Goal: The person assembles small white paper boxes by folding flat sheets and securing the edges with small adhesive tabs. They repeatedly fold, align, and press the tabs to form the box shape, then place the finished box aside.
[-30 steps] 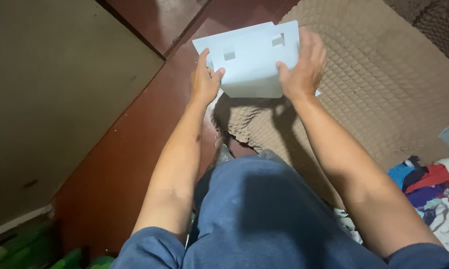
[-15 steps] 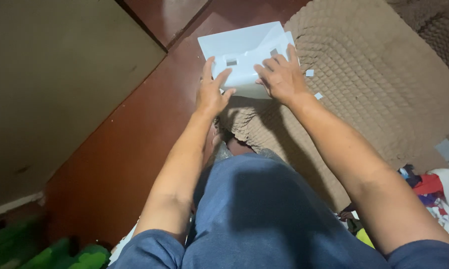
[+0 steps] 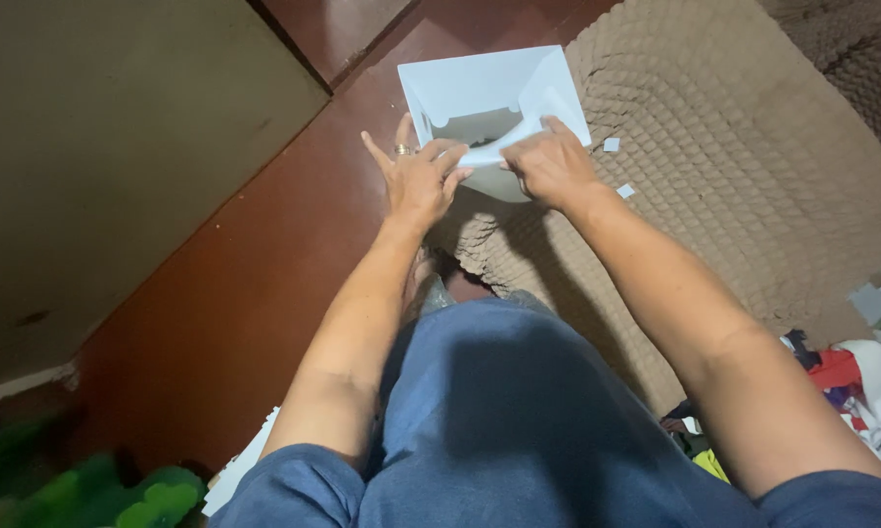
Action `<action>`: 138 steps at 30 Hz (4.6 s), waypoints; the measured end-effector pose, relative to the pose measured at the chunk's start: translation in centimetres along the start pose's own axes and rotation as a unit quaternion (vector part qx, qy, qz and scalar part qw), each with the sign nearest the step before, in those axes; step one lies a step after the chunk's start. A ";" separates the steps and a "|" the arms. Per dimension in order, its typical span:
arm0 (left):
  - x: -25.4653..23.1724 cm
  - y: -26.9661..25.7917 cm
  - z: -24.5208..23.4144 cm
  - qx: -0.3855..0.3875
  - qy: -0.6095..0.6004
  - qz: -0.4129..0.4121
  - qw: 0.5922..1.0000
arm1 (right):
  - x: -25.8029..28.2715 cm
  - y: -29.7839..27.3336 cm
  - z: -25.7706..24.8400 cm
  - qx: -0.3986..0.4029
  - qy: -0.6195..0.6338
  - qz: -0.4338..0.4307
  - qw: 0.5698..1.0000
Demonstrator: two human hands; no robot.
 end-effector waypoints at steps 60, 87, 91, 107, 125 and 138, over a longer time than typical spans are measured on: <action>-0.5 3.2 4.0 0.088 0.100 0.200 0.971 | -2.9 -7.9 -1.4 -0.179 -0.011 0.052 0.982; -0.7 1.5 4.1 0.034 0.028 0.243 0.969 | -0.4 -5.4 -0.1 -0.099 0.041 0.115 0.988; -1.3 1.4 4.2 0.019 0.027 0.226 0.973 | 1.3 -4.7 0.0 -0.180 0.079 0.018 0.980; -0.5 1.0 0.1 0.023 0.084 0.176 0.980 | -3.3 -4.0 4.4 0.095 0.300 0.242 0.918; 1.3 2.5 2.7 0.119 -0.219 -0.110 0.962 | -2.5 -5.7 11.4 0.272 0.445 0.289 0.803; 4.4 4.1 3.9 0.098 -0.256 -0.133 0.952 | -1.6 -4.7 -5.1 -0.111 0.440 0.100 0.886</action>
Point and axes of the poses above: each hand's wrist, its own y-axis towards the middle knuckle, its own z-axis out of the palm, x = y × z, the point moved 4 cm from there along y, towards the middle knuckle, and after that the axes turned 11 degrees about -z, right-handed, at the moved point
